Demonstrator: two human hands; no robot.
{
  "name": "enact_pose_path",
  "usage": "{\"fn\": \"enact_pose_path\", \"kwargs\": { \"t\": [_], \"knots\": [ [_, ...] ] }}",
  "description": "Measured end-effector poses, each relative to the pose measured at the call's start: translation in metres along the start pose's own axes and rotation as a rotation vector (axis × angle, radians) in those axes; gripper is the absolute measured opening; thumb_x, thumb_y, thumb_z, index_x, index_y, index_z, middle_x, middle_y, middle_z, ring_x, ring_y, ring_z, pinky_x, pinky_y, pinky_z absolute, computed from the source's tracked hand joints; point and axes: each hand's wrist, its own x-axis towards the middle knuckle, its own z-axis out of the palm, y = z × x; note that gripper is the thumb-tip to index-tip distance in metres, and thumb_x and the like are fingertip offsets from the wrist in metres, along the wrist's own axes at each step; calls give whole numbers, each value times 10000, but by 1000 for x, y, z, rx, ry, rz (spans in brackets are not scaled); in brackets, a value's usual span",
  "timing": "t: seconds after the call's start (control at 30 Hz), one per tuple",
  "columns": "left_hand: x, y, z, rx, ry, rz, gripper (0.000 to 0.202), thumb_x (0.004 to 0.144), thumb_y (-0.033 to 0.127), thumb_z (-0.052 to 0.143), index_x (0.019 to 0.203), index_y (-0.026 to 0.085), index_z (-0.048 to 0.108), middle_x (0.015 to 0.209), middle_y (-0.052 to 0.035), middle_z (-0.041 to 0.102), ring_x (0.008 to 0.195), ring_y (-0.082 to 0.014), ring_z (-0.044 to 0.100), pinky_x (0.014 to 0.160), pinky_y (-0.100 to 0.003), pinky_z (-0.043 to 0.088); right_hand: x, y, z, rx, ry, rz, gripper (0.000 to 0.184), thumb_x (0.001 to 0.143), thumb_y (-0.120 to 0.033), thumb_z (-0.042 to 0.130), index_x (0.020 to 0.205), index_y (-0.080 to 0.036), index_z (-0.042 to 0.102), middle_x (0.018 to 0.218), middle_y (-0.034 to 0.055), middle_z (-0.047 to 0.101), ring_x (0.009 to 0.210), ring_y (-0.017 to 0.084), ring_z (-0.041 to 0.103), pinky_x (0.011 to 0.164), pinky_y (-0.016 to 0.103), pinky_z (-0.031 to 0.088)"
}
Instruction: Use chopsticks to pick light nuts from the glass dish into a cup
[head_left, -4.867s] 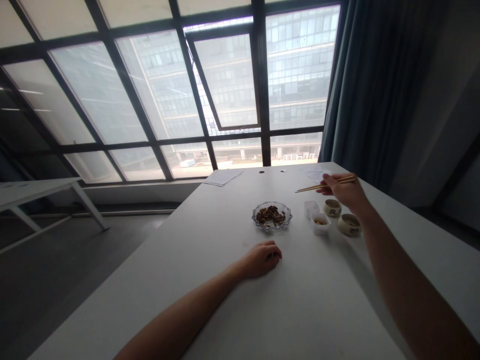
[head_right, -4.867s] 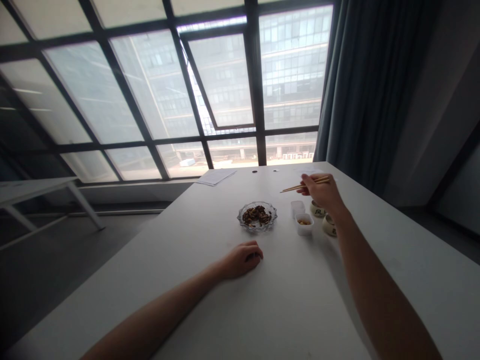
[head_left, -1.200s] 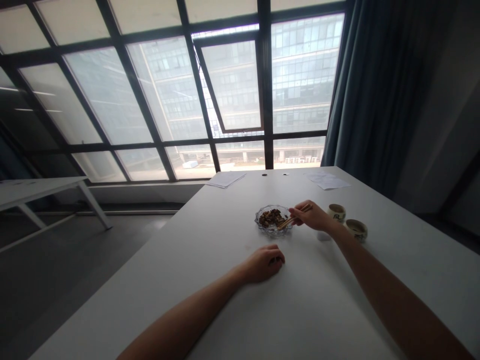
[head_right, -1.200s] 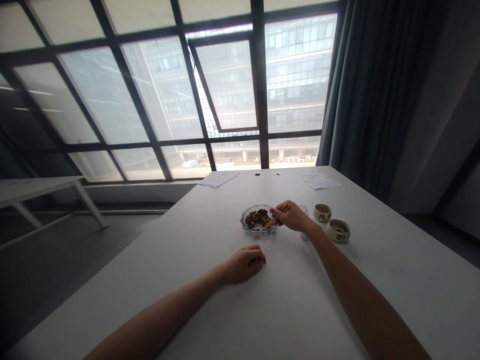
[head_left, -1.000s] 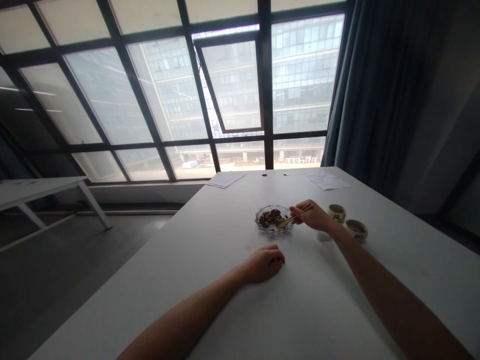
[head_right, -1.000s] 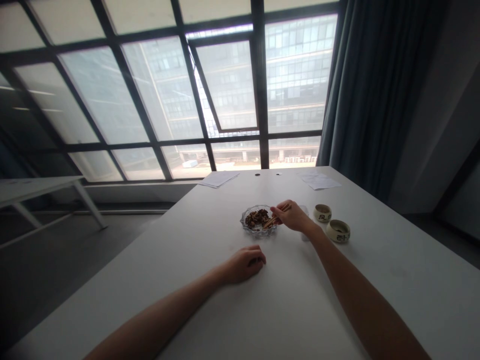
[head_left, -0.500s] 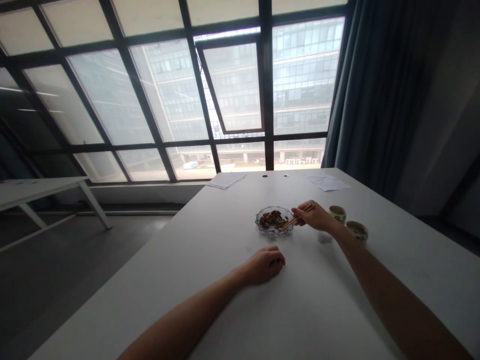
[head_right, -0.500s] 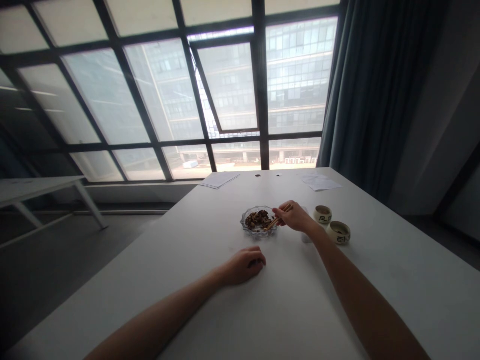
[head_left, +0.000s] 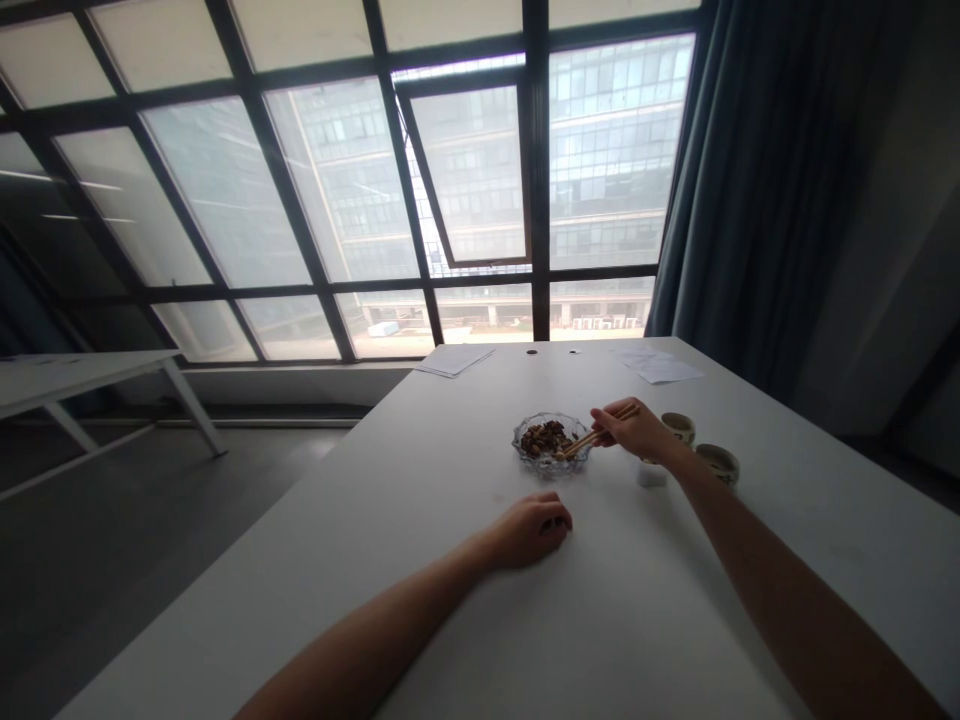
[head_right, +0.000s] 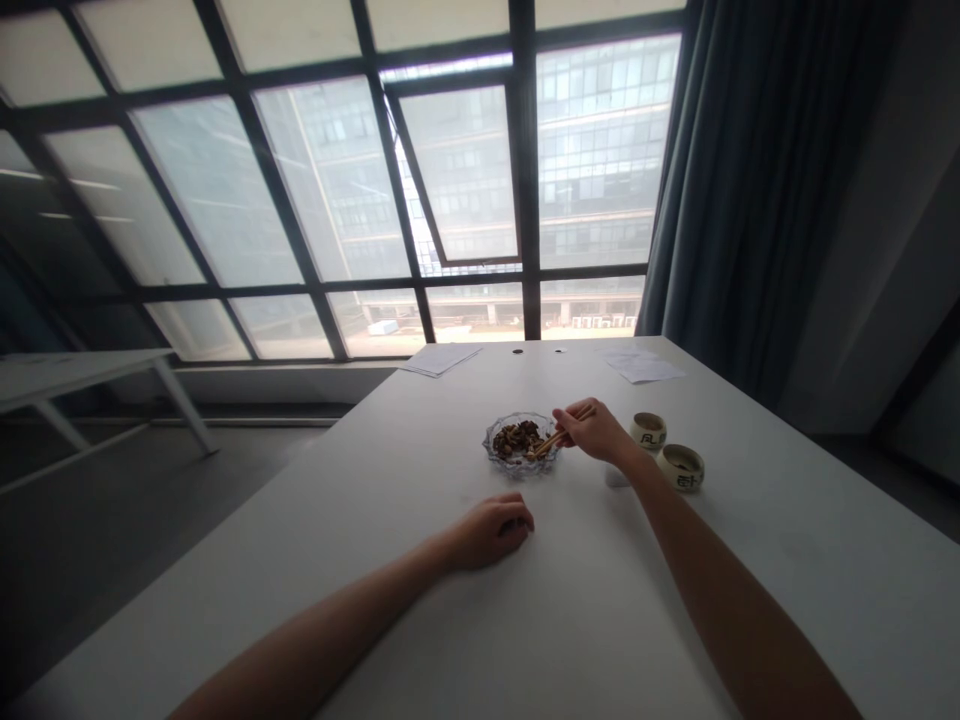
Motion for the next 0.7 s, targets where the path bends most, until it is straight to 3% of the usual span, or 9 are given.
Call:
{"fn": "enact_pose_path", "kwargs": {
  "t": [0.27,0.57,0.63,0.7],
  "knots": [
    [-1,-3,1,15,6,4,184,892,132,594,1007,191,725,978,-49,658,857,-158,609,809,-224,490,-5,-21,-30,45,138,-45,468,748,-614,833,755,-151,766,786,146,788,674,280,780,669,372,687],
    [1,-3,5,15,2,-13,184,891,128,596,1010,188,723,970,-44,653,842,-150,601,783,-215,482,-30,-44,-116,-82,650,-91,260,884,-322,787,750,-106,735,729,128,763,584,205,752,587,276,656],
    [1,-4,5,15,1,-13,184,895,132,595,1013,188,724,969,-44,652,834,-149,599,778,-214,481,-34,-39,-132,-162,715,-37,255,894,-292,761,698,-137,712,675,121,744,553,206,737,546,275,636],
    [1,-4,6,15,3,-10,180,897,136,595,1011,188,724,970,-44,652,830,-148,600,775,-214,481,-35,-30,-145,-214,678,-38,281,903,-285,729,646,-178,689,608,117,715,526,221,721,507,295,613]
  ]
}}
